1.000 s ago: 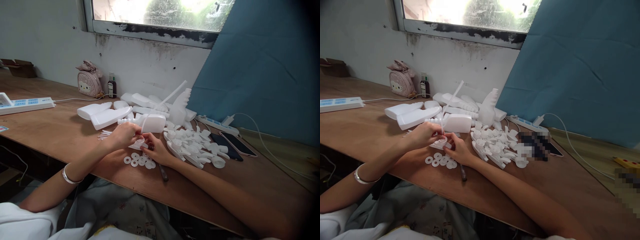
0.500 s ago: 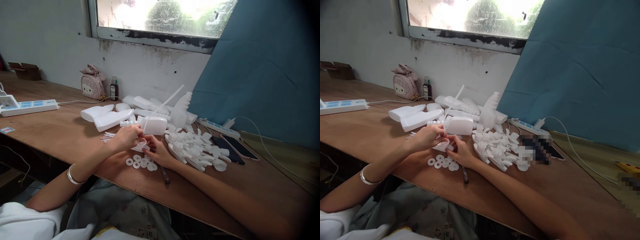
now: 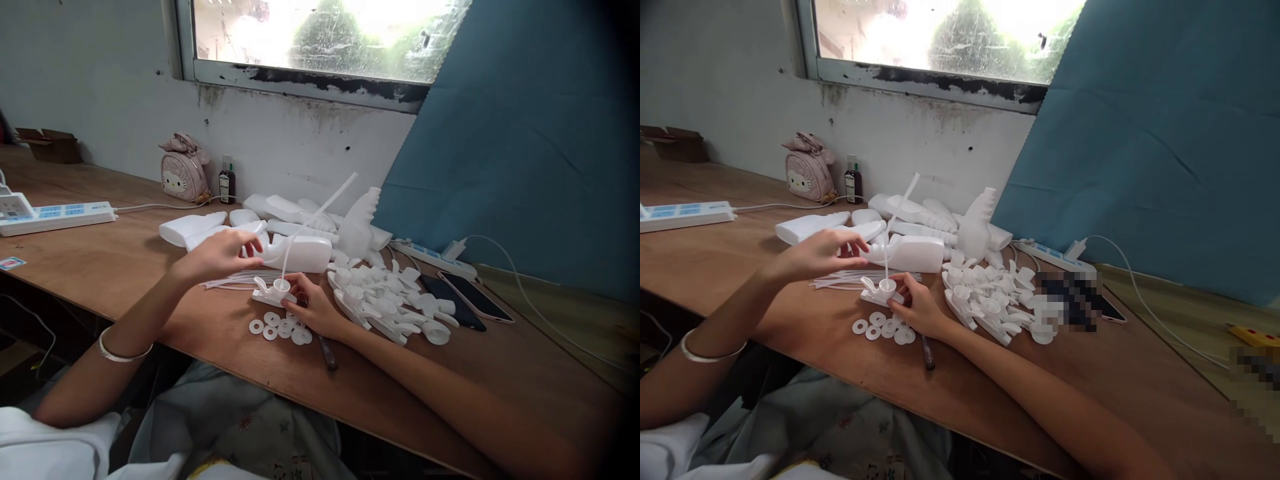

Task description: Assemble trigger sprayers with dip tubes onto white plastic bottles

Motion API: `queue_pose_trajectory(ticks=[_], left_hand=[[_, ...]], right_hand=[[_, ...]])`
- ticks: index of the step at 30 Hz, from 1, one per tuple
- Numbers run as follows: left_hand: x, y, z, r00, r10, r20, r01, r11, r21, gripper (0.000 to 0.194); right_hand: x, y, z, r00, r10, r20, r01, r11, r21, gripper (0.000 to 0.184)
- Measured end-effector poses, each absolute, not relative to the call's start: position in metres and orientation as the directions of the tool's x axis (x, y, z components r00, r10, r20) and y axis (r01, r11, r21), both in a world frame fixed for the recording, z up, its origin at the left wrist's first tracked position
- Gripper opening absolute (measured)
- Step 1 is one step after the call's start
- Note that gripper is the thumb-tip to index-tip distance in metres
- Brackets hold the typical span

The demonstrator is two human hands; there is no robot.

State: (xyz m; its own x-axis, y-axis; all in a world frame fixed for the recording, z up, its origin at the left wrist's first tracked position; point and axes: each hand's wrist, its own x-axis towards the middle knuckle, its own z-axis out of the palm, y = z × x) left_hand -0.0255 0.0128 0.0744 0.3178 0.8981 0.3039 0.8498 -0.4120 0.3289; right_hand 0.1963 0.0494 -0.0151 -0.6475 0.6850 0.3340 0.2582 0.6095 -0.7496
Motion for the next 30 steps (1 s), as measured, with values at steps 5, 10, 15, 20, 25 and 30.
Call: queue_pose_trajectory(ticks=[5,10,15,20,25,30], left_hand=[[-0.054,0.029,0.070,0.132,0.938,0.321,0.959,-0.202,0.198,0.030],[-0.054,0.046,0.050,0.174,0.946,0.273,0.979,-0.195,0.052,0.038],[-0.054,0.052,0.040,0.245,0.944,0.222,0.968,-0.250,-0.004,0.045],[-0.055,0.052,0.042,0.293,0.933,0.211,0.955,-0.295,-0.022,0.037],[-0.052,0.048,0.045,0.251,0.952,0.178,0.965,-0.261,0.035,0.028],[-0.053,0.047,0.044,0.231,0.965,0.123,0.964,-0.244,0.102,0.028]], right_hand=[[0.196,0.050,-0.016,-0.648,0.680,0.343,0.265,0.624,-0.735,0.033],[0.196,0.050,-0.014,-0.649,0.679,0.342,0.264,0.623,-0.736,0.032],[0.196,0.050,-0.015,-0.654,0.675,0.343,0.252,0.621,-0.742,0.032],[0.197,0.050,-0.015,-0.649,0.678,0.344,0.260,0.623,-0.738,0.032],[0.196,0.049,-0.013,-0.653,0.677,0.341,0.258,0.622,-0.739,0.032],[0.196,0.048,-0.013,-0.656,0.672,0.344,0.251,0.624,-0.740,0.030]])
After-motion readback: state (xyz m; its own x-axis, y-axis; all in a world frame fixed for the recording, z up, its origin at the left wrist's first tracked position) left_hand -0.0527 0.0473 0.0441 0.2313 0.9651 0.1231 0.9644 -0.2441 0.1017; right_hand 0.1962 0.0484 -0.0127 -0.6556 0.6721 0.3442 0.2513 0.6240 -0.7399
